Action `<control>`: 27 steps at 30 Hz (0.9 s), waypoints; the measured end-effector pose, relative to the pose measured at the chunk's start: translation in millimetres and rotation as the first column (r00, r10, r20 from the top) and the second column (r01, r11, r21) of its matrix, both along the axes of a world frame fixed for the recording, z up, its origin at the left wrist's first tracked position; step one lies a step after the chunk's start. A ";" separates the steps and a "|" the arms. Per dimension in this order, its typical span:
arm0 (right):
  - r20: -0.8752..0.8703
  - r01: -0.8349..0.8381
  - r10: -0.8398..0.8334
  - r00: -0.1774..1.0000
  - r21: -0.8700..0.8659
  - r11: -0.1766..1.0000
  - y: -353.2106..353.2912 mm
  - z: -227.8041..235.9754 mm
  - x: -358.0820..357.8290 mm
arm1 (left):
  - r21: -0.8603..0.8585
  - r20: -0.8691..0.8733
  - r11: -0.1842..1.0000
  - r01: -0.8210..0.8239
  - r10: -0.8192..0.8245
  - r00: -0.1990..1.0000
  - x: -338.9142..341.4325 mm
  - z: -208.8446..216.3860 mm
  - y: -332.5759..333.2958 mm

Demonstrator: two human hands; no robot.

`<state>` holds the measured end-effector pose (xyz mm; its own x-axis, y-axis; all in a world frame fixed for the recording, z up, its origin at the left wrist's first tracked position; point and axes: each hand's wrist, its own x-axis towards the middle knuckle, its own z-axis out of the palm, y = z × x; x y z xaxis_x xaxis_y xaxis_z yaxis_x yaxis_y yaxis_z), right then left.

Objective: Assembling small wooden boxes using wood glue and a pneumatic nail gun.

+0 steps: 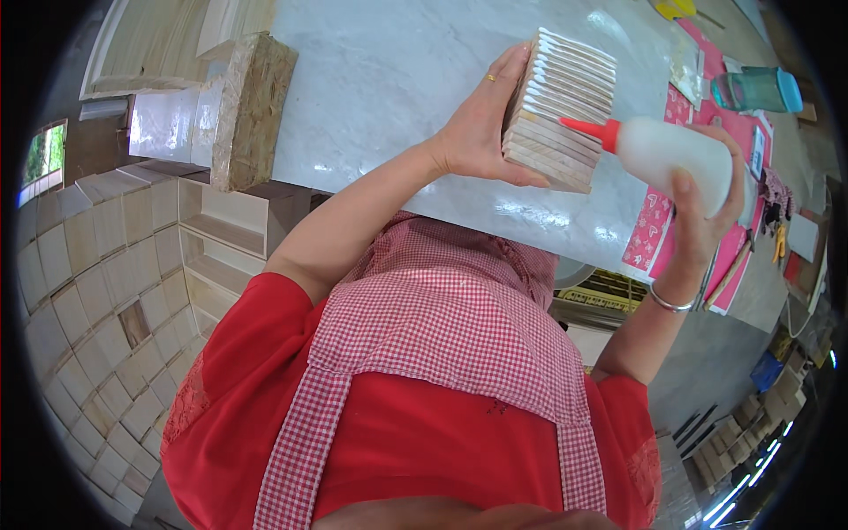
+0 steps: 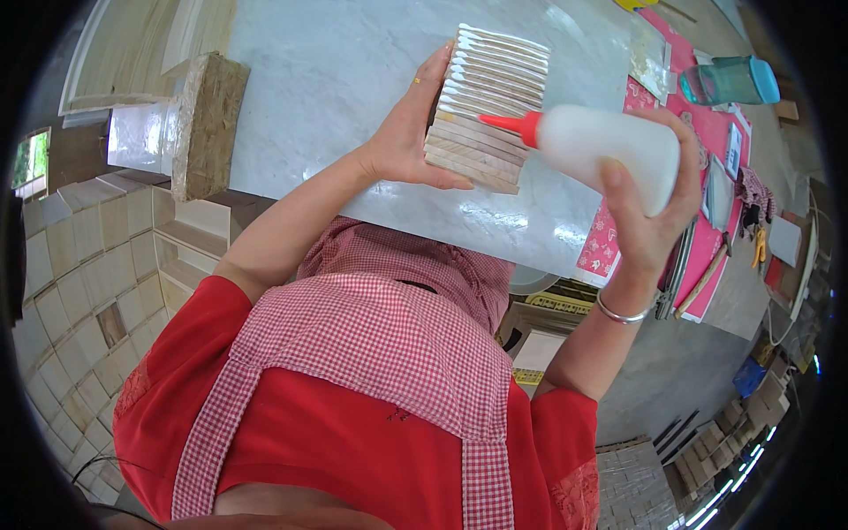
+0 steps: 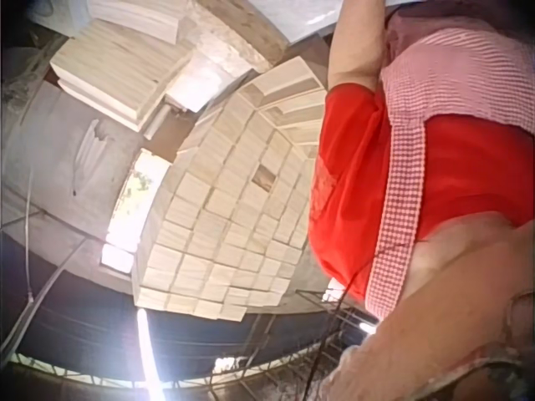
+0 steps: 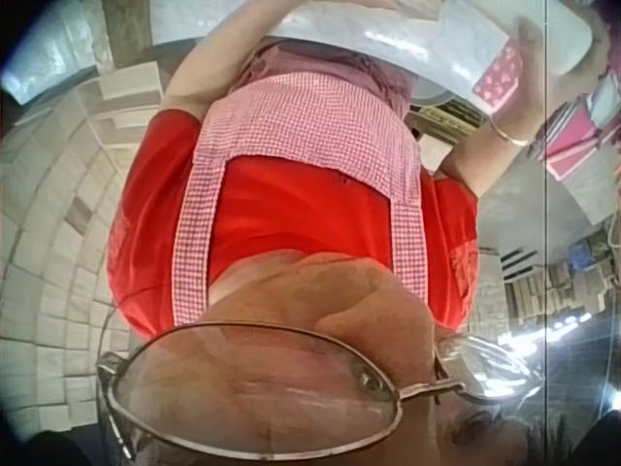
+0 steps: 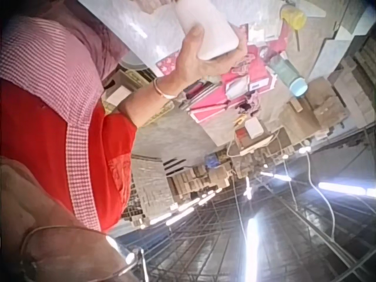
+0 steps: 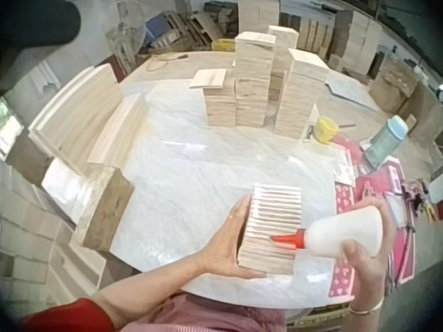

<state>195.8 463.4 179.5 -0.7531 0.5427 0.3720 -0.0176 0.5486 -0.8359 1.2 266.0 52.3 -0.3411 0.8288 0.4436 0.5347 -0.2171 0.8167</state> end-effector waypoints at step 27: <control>-0.018 -0.035 0.034 0.999 -0.046 0.998 -13.4 0.3 -5.4 | -0.015 0.029 1.000 0.009 -0.009 1.000 -0.3 -2.2 2.0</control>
<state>190.5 450.0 179.8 -0.7652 0.5336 0.3601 -0.0507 0.5077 -0.8600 0.9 268.0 50.1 -0.3460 0.8385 0.4209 0.5088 -0.2092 0.8351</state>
